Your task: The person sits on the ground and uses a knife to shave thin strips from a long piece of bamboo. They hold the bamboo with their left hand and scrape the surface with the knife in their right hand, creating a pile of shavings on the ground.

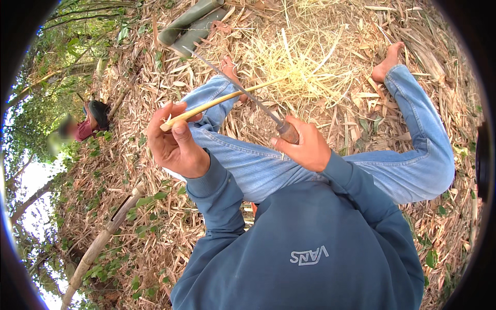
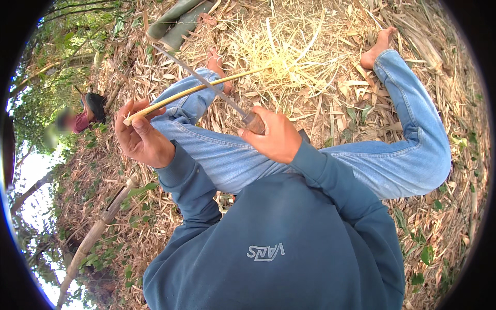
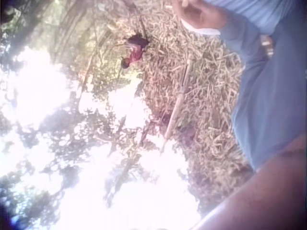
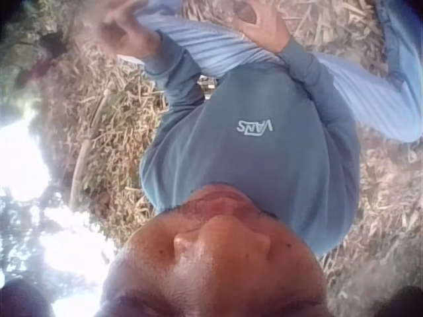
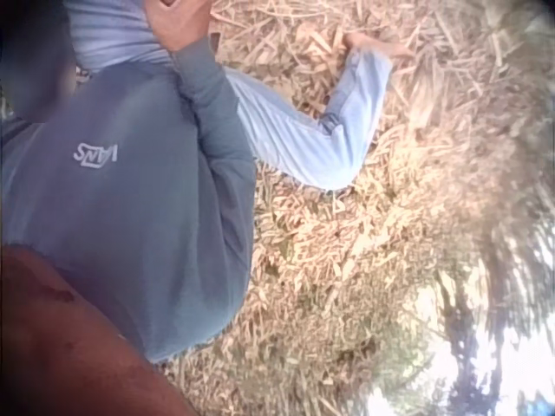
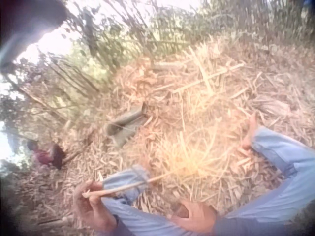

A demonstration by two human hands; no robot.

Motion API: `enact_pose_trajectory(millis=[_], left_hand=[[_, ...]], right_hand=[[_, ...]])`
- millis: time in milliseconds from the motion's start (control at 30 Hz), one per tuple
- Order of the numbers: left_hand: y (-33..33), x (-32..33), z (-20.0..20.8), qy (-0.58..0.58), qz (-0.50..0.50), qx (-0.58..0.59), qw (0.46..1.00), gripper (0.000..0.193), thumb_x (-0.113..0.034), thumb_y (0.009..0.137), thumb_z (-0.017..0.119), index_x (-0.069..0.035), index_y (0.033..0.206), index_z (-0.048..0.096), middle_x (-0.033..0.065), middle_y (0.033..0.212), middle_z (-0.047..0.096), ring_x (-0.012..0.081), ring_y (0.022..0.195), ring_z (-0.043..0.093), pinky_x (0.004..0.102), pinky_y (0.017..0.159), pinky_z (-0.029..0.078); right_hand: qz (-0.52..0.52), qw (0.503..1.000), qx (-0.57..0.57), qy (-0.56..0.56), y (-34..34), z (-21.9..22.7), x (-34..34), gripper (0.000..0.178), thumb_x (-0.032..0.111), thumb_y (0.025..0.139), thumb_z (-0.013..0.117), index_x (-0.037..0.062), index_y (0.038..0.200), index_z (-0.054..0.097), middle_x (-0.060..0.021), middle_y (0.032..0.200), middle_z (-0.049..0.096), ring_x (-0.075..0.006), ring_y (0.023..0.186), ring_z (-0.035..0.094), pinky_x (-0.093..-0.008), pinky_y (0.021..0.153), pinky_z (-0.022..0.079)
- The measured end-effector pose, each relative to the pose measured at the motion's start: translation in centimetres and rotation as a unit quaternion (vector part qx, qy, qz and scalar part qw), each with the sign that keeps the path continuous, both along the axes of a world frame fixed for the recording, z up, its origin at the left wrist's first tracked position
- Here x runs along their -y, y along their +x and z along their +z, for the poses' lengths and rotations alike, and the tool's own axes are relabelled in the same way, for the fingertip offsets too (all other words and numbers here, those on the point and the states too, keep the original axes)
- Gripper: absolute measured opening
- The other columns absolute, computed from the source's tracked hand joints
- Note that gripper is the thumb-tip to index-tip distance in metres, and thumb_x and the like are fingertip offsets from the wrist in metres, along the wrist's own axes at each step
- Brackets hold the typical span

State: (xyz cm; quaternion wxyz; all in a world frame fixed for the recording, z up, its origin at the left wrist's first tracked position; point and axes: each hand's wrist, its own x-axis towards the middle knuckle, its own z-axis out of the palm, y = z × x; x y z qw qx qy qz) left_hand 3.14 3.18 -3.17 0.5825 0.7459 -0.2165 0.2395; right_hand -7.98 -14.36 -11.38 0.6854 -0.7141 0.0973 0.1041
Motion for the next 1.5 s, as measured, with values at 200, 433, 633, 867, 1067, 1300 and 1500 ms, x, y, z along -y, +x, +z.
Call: enact_pose_trajectory(millis=[200,433,633,867,1067,1300,1500], left_hand=[[-0.1,0.0,-0.4,-0.003,-0.041,0.042,0.998,0.034,-0.021,0.091,0.060,0.007,0.108,0.052,0.0221,0.090,0.062,0.0255,0.073,0.064,0.0345,0.059,0.059],[-0.4,-0.5,-0.7,-0.024,-0.056,0.058,0.996,0.023,-0.008,0.090,0.059,0.007,0.104,0.053,0.0234,0.091,0.064,0.0265,0.074,0.066,0.0354,0.061,0.058],[-0.7,-1.4,-0.6,0.004,-0.052,0.042,0.998,0.021,-0.009,0.090,0.060,0.006,0.103,0.054,0.0237,0.089,0.064,0.0276,0.076,0.066,0.0365,0.060,0.058],[-0.7,-0.7,-0.3,-0.002,-0.035,0.027,0.999,0.020,-0.007,0.089,0.060,0.007,0.100,0.053,0.0226,0.087,0.063,0.0261,0.072,0.066,0.0334,0.062,0.057],[-0.7,-1.3,-0.9,-0.009,0.009,0.037,0.999,0.024,-0.014,0.090,0.061,0.007,0.099,0.053,0.0230,0.086,0.064,0.0269,0.070,0.066,0.0330,0.061,0.057],[-0.1,-1.2,-0.5,-0.009,-0.014,0.031,0.999,0.022,-0.012,0.090,0.060,0.007,0.099,0.053,0.0236,0.086,0.064,0.0277,0.067,0.066,0.0330,0.059,0.056],[-0.3,-1.0,-0.4,-0.010,-0.016,0.019,1.000,0.020,-0.011,0.091,0.058,0.006,0.101,0.053,0.0238,0.087,0.064,0.0275,0.068,0.066,0.0323,0.058,0.056]], right_hand=[[-0.008,0.999,0.043,-0.016,-0.8,1.9,-0.4,0.024,0.018,0.079,0.068,-0.0006,0.089,0.055,-0.0107,0.054,0.054,-0.0217,0.047,0.055,-0.0342,0.050,0.044],[0.008,0.996,0.081,-0.035,-0.6,3.1,-1.1,0.023,0.019,0.080,0.067,0.0005,0.087,0.056,-0.0121,0.055,0.056,-0.0247,0.047,0.058,-0.0349,0.049,0.044],[-0.034,0.998,-0.014,-0.045,0.0,-0.3,-0.6,0.022,0.019,0.081,0.069,0.0005,0.079,0.057,-0.0069,0.052,0.050,-0.0103,0.046,0.043,-0.0309,0.046,0.039],[-0.022,0.997,0.050,-0.050,0.0,0.1,-1.7,0.018,0.017,0.079,0.067,0.0015,0.079,0.057,-0.0129,0.055,0.055,-0.0229,0.048,0.052,-0.0336,0.050,0.043],[0.021,0.996,0.052,-0.064,0.2,2.0,-1.3,0.020,0.016,0.075,0.067,0.0023,0.086,0.059,-0.0154,0.061,0.062,-0.0315,0.058,0.064,-0.0371,0.055,0.049],[-0.046,0.996,0.021,-0.068,0.8,-1.4,-1.3,0.019,0.016,0.077,0.067,0.0001,0.086,0.061,-0.0136,0.060,0.061,-0.0191,0.050,0.059,-0.0318,0.053,0.046],[-0.076,0.997,-0.003,-0.029,0.3,-3.5,-1.3,0.018,0.016,0.077,0.066,0.0001,0.079,0.058,-0.0109,0.056,0.057,-0.0174,0.048,0.055,-0.0322,0.049,0.042]])
